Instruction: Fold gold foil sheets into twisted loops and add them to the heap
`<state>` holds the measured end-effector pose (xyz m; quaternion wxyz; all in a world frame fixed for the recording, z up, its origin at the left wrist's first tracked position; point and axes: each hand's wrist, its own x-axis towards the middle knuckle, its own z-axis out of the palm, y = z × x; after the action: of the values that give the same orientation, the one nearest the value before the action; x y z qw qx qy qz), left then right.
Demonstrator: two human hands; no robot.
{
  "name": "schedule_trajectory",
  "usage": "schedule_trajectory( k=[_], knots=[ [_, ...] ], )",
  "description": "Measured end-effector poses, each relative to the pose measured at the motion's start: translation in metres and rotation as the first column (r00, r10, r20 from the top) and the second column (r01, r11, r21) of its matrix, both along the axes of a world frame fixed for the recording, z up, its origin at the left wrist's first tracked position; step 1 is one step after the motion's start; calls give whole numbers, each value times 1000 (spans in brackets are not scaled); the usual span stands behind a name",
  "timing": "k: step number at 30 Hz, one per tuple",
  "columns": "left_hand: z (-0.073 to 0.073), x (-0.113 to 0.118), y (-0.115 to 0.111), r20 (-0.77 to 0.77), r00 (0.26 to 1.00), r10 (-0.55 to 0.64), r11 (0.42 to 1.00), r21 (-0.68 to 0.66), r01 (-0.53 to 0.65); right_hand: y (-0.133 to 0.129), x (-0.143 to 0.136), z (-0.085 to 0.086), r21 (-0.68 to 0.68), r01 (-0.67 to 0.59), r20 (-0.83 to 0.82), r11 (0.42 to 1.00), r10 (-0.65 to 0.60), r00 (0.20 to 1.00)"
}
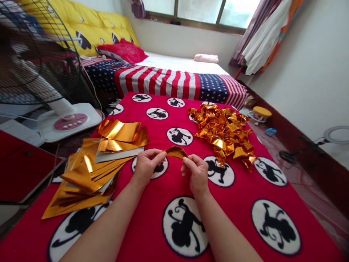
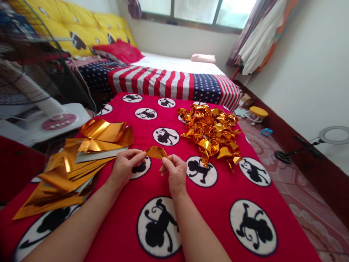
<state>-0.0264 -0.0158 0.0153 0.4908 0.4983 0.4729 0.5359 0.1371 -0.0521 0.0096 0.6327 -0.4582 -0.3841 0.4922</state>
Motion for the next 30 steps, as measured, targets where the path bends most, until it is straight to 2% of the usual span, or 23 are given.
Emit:
schedule_trajectory(
  k=[5, 9, 16, 19, 21, 25, 28, 30],
  knots=[
    [-1, 2, -1, 43, 999, -31, 999, -40, 33, 1, 0, -1, -13, 25, -55, 1000, -26, 998],
    [-2, 2, -1, 27, 999, -29, 999, -35, 30, 2, 0, -1, -22, 72, 6, 997, -72, 997],
    [0, -6, 5, 157, 984, 84, 996, -47, -78, 7, 15, -5, 42, 236, 26, 971, -237, 971],
    [1, -6, 5, 150, 985, 81, 996, -49, -74, 5, 13, -2, 94, 178, 103, 979, -188, 977],
    [1, -5, 4, 139, 988, 73, 996, -58, -66, 3, 9, 2, 161, 112, 214, 981, -146, 966],
    [-1, -4, 4, 82, 995, 58, 997, -63, -53, 1, 2, 8, 270, 4, 440, 963, -127, 889],
    [-2, -4, 4, 31, 999, 44, 998, -47, -42, 1, 2, 7, 311, -6, 500, 950, -159, 851],
    [-1, -3, 4, 21, 998, 53, 998, -41, -52, 1, 3, 5, 306, 28, 486, 951, -182, 855]
  ],
)
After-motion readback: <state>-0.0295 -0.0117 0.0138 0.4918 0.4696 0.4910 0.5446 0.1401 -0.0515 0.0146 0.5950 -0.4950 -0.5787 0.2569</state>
